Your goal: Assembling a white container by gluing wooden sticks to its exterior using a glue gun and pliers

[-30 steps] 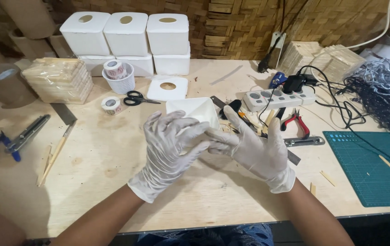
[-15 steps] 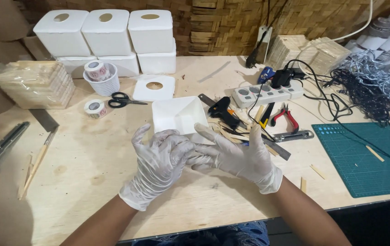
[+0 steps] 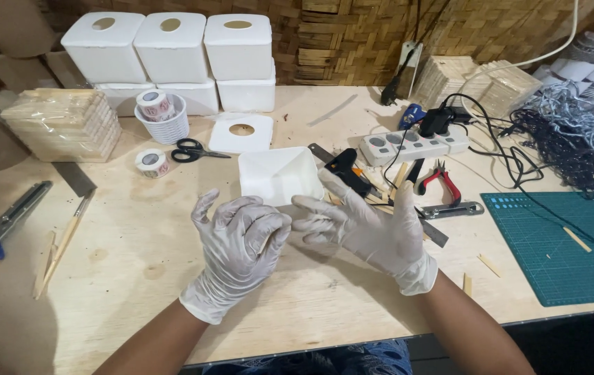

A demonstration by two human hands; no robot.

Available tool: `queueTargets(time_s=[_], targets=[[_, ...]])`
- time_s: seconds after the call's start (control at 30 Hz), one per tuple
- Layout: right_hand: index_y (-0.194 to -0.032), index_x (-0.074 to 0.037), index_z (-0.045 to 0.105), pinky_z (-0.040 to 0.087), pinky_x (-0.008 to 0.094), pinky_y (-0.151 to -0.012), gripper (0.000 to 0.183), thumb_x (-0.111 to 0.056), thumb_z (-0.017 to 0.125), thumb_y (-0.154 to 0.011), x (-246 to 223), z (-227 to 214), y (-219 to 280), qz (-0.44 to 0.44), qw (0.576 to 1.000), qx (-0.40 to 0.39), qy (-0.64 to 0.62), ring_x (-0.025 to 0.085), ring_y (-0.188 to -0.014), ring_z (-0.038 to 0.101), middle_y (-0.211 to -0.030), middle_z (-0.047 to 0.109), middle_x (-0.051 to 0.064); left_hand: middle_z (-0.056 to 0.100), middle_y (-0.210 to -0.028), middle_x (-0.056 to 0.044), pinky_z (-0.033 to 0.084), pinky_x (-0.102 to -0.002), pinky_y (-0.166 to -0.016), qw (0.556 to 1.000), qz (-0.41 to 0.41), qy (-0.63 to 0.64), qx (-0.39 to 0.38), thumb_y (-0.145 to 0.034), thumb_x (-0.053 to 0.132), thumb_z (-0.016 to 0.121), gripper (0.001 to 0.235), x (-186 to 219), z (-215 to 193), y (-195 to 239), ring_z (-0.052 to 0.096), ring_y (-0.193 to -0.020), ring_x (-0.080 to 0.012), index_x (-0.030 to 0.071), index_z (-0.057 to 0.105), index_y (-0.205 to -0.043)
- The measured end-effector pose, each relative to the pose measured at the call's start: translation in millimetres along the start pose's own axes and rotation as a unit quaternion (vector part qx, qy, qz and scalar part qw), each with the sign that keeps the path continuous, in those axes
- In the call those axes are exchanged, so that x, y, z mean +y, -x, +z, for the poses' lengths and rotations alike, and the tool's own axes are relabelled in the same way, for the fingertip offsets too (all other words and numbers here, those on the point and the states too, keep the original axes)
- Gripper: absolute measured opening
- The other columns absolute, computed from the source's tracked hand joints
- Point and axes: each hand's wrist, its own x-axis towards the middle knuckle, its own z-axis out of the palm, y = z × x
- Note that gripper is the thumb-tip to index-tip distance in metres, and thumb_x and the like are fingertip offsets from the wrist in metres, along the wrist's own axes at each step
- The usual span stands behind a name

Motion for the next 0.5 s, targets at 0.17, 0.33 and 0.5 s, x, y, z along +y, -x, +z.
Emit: queueTargets(time_s=[0.17, 0.33, 0.5], targets=[[-0.165, -0.019, 0.013, 0.033, 0.061, -0.114, 0.105, -0.082, 0.041, -0.087, 6, -26, -7, -0.074, 0.997, 0.008, 0.025, 0.047, -0.144, 0.039, -0.162, 0.032, 0.025, 0.069, -0.095, 0.012, 0.045, -0.050, -0.098, 0.994, -0.015, 0.101, -0.046, -0.083, 0.044, 0.079, 0.020, 23, 2, 8, 0.064, -0.103, -0.0167, 0.031, 0.071, -0.096], [-0.163, -0.016, 0.016, 0.037, 0.043, -0.107, 0.101, -0.075, 0.048, -0.088, 16, -34, -12, -0.142, 0.916, 0.217, 0.305, 0.028, -0.134, 0.051, -0.164, 0.034, 0.021, 0.068, -0.099, -0.002, 0.047, -0.043, -0.086, 0.963, 0.056, 0.132, -0.229, -0.093, 0.060, 0.057, 0.047, 85, 11, 0, 0.065, -0.091, -0.0236, 0.017, 0.064, -0.110], [-0.157, -0.012, 0.033, 0.049, 0.039, -0.099, 0.099, -0.075, 0.056, -0.084, 7, -38, -9, -0.235, 0.839, 0.331, 0.363, 0.024, -0.117, 0.062, -0.152, 0.049, 0.018, 0.054, -0.081, -0.001, 0.043, -0.037, -0.066, 0.967, 0.053, 0.081, -0.237, -0.078, 0.073, 0.075, 0.059, 128, 34, -5, 0.056, -0.074, -0.0217, 0.019, 0.055, -0.091]])
